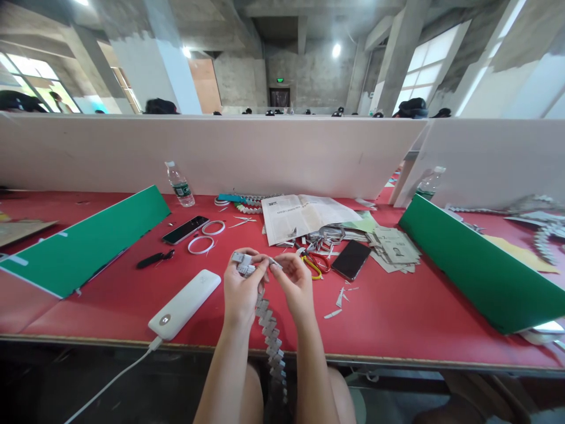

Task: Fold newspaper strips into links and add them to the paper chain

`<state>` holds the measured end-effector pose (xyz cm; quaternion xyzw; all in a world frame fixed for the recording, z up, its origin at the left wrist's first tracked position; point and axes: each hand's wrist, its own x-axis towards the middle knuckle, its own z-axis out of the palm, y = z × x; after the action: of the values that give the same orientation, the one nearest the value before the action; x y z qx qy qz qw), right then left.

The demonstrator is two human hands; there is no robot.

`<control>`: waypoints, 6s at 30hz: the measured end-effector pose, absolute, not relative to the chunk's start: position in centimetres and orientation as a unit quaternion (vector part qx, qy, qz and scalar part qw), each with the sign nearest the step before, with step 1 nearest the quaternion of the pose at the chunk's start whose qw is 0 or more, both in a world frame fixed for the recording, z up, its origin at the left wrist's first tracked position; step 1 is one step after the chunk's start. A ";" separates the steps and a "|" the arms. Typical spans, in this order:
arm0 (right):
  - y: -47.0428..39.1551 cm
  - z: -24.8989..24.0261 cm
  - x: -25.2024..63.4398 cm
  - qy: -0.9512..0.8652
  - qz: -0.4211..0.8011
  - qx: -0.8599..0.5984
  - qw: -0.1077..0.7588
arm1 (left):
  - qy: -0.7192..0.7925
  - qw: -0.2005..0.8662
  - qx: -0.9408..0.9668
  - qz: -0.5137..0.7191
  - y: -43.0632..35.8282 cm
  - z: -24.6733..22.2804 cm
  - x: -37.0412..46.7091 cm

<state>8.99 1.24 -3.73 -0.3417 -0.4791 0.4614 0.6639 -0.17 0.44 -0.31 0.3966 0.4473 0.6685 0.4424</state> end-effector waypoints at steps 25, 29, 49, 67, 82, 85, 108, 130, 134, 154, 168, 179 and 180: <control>0.7 -3.1 10.4 -0.488 0.465 -0.364 0.643 | 0.419 0.497 0.402 0.644 0.2 0.2 -0.1; 1.2 -3.7 10.5 -0.375 0.546 -0.319 0.678 | 0.420 0.525 0.413 0.614 0.1 0.7 -0.1; 0.2 -2.4 11.0 -0.442 0.556 -0.315 0.630 | 0.403 0.607 0.357 0.584 0.1 0.6 -0.2; 0.9 -3.4 11.2 -0.468 0.470 -0.379 0.645 | 0.384 0.618 0.338 0.597 0.6 -0.3 -0.2; 1.1 -3.6 11.3 -0.494 0.428 -0.382 0.653 | 0.410 0.568 0.367 0.612 0.6 -0.6 -0.1; 1.1 -3.6 11.3 -0.483 0.425 -0.401 0.652 | 0.417 0.566 0.384 0.598 0.5 -0.7 -0.1; 0.7 -3.1 11.0 -0.367 0.481 -0.318 0.730 | 0.278 0.731 0.207 0.588 0.2 0.6 -0.6; 0.1 -2.6 10.9 -0.407 0.435 -0.384 0.706 | 0.371 0.580 0.351 0.635 0.5 -0.8 1.4; -0.1 -2.7 10.3 -0.480 0.308 -0.454 0.684 | 0.338 0.651 0.291 0.614 0.5 -0.7 1.2; -0.5 -2.3 9.9 -0.500 0.233 -0.498 0.669 | 0.321 0.692 0.273 0.586 0.3 -0.2 1.3; -0.7 -1.6 10.9 -0.517 0.325 -0.493 0.620 | 0.407 0.582 0.410 0.573 0.4 -0.7 0.7; -0.5 -1.9 11.0 -0.477 0.343 -0.489 0.645 | 0.427 0.546 0.464 0.551 0.0 -0.1 0.6; -0.5 -1.9 11.0 -0.492 0.322 -0.492 0.642 | 0.428 0.549 0.457 0.554 0.0 -0.2 0.7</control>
<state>11.04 -0.48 -1.91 -0.4921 -0.4923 0.3222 0.6416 0.66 0.01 -0.17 0.4570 0.4277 0.5542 0.5487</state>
